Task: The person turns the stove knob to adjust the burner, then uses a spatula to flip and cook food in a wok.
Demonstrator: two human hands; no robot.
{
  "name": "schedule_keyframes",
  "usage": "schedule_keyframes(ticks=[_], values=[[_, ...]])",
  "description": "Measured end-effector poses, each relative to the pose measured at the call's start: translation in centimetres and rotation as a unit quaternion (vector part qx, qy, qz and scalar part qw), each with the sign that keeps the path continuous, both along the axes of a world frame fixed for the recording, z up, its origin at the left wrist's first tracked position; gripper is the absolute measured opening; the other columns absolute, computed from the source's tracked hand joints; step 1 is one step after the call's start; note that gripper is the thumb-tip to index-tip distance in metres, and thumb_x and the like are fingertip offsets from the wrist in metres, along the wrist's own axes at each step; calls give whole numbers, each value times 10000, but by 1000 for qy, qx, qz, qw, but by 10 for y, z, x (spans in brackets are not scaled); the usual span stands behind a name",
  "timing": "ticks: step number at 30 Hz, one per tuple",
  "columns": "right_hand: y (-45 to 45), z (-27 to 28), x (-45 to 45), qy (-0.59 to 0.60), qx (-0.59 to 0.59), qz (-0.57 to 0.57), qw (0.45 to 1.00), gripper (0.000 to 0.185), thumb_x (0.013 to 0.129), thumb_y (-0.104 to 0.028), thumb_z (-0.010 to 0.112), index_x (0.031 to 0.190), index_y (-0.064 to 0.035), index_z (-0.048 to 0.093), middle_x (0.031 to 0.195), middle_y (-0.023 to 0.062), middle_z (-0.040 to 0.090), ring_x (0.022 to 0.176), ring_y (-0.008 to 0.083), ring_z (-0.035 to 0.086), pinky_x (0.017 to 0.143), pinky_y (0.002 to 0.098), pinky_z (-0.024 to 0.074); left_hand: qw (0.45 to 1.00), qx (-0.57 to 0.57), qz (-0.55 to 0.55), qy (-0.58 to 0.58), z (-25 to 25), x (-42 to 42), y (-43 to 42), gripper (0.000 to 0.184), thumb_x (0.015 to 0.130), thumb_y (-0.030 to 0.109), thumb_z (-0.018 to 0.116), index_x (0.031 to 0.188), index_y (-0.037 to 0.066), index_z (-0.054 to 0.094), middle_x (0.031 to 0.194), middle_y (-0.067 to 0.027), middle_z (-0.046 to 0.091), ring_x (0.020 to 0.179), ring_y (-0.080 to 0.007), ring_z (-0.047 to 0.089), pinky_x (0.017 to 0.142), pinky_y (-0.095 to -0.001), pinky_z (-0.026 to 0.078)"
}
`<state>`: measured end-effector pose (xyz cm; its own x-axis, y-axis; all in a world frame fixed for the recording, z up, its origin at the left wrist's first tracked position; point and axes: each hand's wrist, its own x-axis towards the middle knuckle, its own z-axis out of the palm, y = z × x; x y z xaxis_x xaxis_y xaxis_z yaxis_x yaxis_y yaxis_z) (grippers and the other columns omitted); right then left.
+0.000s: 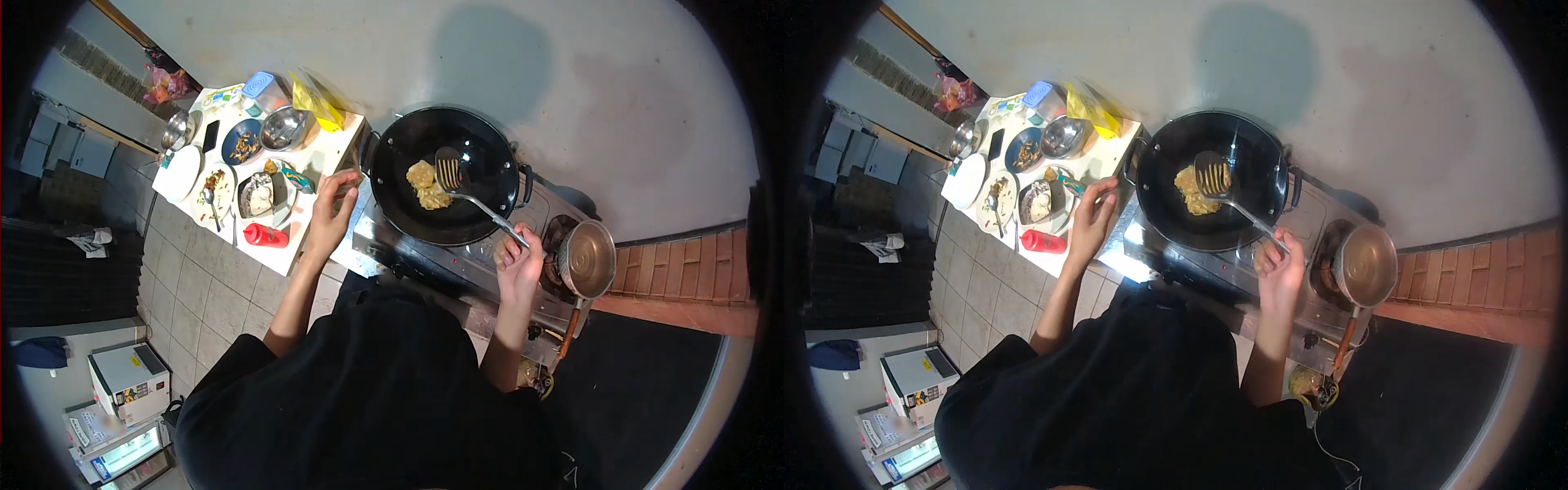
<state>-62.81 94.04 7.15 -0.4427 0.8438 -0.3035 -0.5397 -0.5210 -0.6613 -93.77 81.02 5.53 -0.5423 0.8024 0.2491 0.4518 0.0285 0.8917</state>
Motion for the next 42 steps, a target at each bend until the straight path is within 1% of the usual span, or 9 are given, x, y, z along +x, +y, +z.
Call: schedule_keyframes(ticks=[6, 11, 16, 24, 27, 30, 33, 35, 42], values=[[0, 2, -1, 56, -18, 2, 998, 192, 939, -297, 503, 999, -117, 528, 646, -36, 372, 560, 88, 340, 501, 239, 261, 1000, -1, -5, -7, -8, -2, -11, 290, 960, 113, 582, 1234, 21, 565, 1298, -133, 558, 1183, -237, 559, 965, -339, 474], [-2, 9, -6, 94, 3, 17, 995, 225, 965, -343, 522, 890, -135, 484, 635, -40, 365, 549, 82, 336, 502, 226, 244, 999, -5, -1, -40, -6, 3, -12, 275, 989, 197, 549, 1176, 5, 610, 1327, -129, 549, 1208, -238, 541, 992, -353, 448], [-13, 4, -10, 9, 23, -39, 999, 262, 1008, -365, 484, 858, -154, 442, 627, -46, 358, 535, 69, 319, 495, 230, 231, 993, -34, -21, -108, -18, -6, -14, 576, 1066, 297, 312, 833, -64, 696, 1242, -165, 617, 1153, -258, 585, 1049, -383, 392], [-12, 7, -14, -80, 77, -79, 991, 234, 1014, -257, 502, 819, -173, 402, 571, -54, 295, 460, 53, 243, 444, 230, 180, 997, -15, -5, -73, -22, 9, -11, 566, 1058, 219, 292, 796, -71, 701, 1015, -136, 707, 1120, -254, 610, 1006, -374, 424], [-14, 7, -15, -70, 101, -69, 990, 252, 1014, -240, 503, 801, -174, 387, 572, -55, 285, 463, 47, 238, 443, 226, 176, 991, -9, -16, -136, -26, 10, -14, 535, 1049, 203, 298, 834, -66, 709, 991, -127, 703, 1027, -222, 637, 967, -361, 442], [-18, 12, -22, -81, 115, -60, 988, 285, 1016, -235, 500, 776, -166, 365, 578, -58, 268, 470, 43, 231, 445, 223, 177, 997, -27, -26, -64, -25, 10, -21, 529, 1045, 206, 304, 800, -63, 688, 879, -126, 698, 852, -191, 652, 864, -340, 477], [-21, 13, -28, -100, 143, -50, 983, 297, 1015, -222, 505, 763, -159, 359, 579, -61, 263, 464, 40, 220, 439, 227, 174, 992, -25, -25, -117, -31, 12, -27, 559, 1045, 216, 309, 676, -46, 638, 714, -110, 660, 656, -174, 621, 698, -312, 495], [-21, 11, -30, -138, 160, -39, 977, 288, 1013, -210, 507, 767, -153, 369, 574, -62, 268, 457, 38, 224, 432, 226, 178, 990, -54, 18, -127, -33, 13, -32, 582, 1044, 233, 331, 585, -32, 570, 562, -73, 585, 513, -149, 546, 532, -297, 430], [14, 25, -29, -208, 248, 84, 942, 178, 994, -147, 522, 839, -77, 470, 530, -65, 358, 440, 23, 330, 411, 214, 241, 989, -43, 52, -131, -48, 12, -38, 593, 1039, 310, 444, 542, -11, 483, 491, -14, 442, 478, -83, 378, 470, -294, 287]])
